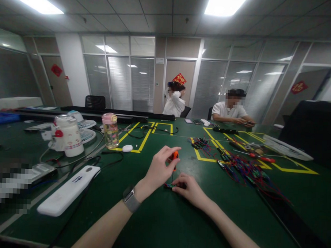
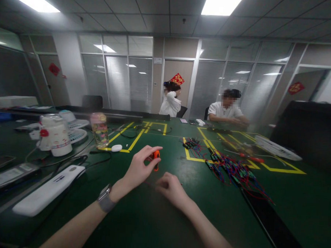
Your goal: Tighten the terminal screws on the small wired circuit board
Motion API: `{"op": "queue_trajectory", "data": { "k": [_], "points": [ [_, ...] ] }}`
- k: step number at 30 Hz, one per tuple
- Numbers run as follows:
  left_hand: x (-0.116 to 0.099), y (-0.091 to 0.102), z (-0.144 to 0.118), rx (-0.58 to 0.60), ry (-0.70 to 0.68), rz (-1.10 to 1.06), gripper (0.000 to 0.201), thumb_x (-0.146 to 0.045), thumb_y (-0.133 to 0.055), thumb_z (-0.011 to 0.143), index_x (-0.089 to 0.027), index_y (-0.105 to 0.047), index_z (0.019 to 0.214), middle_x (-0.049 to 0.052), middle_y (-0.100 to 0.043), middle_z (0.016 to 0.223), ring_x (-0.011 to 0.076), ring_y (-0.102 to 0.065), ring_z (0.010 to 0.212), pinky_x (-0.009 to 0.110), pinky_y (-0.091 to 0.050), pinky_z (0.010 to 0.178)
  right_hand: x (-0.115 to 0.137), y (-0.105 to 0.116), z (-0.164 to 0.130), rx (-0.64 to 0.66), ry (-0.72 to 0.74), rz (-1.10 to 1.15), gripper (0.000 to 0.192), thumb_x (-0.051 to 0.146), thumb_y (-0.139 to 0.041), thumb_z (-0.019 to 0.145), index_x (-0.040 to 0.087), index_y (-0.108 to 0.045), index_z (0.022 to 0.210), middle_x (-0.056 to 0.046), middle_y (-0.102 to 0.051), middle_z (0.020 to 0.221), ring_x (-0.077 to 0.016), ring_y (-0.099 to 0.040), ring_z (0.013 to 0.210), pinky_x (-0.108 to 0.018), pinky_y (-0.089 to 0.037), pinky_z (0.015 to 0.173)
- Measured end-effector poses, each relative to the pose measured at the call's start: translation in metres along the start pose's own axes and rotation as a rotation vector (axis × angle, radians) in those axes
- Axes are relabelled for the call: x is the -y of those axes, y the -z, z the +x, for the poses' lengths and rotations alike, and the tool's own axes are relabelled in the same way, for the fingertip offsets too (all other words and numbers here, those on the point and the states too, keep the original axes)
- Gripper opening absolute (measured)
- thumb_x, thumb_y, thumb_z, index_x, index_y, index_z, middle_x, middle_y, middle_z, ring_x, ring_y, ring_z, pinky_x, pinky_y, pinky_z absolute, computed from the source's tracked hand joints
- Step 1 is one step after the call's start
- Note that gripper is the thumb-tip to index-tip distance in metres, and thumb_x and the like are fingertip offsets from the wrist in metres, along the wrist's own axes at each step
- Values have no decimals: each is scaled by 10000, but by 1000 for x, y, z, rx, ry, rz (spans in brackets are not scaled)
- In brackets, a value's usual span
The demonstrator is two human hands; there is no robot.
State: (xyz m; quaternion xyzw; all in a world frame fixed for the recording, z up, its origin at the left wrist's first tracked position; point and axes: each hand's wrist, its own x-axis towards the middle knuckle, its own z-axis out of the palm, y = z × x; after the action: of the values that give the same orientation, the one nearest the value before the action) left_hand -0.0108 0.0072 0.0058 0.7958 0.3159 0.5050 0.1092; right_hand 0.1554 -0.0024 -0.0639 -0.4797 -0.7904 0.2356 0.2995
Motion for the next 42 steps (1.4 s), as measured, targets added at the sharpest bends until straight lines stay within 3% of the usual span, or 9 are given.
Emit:
{"op": "queue_trajectory", "data": {
  "k": [4,9,14,21,26,31,33,37,42],
  "points": [
    [0,-4,-2,-108,24,119,234,-264,-661,837,-217,-634,1065,4,-497,885,133,-548,731,264,-506,684,2,1,0,0,-7,5,77,149,-691,768,157,-747,821,-40,-615,806,-166,-570,736,-261,-439,674],
    [-2,-2,-1,1,-4,-47,307,-192,-422,963,-213,-552,1240,51,-576,1006,148,-593,875,295,-513,813,5,2,-1,11,-14,3,87,141,-686,769,164,-745,828,-40,-621,818,-166,-576,748,-260,-447,687],
    [2,-2,1,-77,52,-106,194,-228,-621,861,-232,-680,1045,9,-498,858,115,-544,723,200,-509,592,4,2,-1,2,-18,5,81,147,-694,763,173,-744,821,-33,-617,817,-161,-575,744,-258,-446,692],
    [2,6,3,135,35,-244,400,-145,-487,914,-253,-543,1295,46,-572,1032,141,-591,892,270,-541,774,0,0,-1,2,2,-2,99,147,-678,773,172,-750,837,-34,-621,818,-163,-579,750,-257,-442,689],
    [3,8,4,-43,49,-67,260,-197,-691,792,-225,-678,1050,-4,-519,840,132,-556,742,281,-535,720,0,0,-1,0,-14,-6,99,158,-688,767,182,-753,837,-31,-620,821,-161,-579,749,-255,-441,686],
    [8,9,3,89,65,-241,394,-186,-465,930,-246,-527,1314,68,-572,1117,157,-612,937,303,-530,816,1,1,-2,2,-12,-4,99,155,-683,769,176,-753,836,-39,-628,826,-164,-579,748,-257,-443,687],
    [10,8,3,93,96,-277,414,-179,-444,935,-240,-498,1341,64,-583,1083,143,-624,876,274,-540,750,1,1,-1,3,-11,-4,99,146,-683,765,174,-753,829,-40,-629,825,-165,-579,749,-259,-443,690],
    [9,8,3,-39,57,-80,285,-222,-629,843,-236,-660,1126,10,-535,855,140,-562,763,283,-527,730,0,0,-1,1,-14,-1,105,149,-683,762,182,-753,834,-33,-624,818,-164,-576,745,-256,-441,682],
    [5,7,2,80,31,-195,394,-205,-471,936,-257,-526,1323,56,-587,1059,157,-603,910,299,-516,809,-1,0,-1,4,-5,2,100,170,-680,773,184,-751,842,-29,-615,816,-157,-569,735,-251,-438,678]
  ]
}}
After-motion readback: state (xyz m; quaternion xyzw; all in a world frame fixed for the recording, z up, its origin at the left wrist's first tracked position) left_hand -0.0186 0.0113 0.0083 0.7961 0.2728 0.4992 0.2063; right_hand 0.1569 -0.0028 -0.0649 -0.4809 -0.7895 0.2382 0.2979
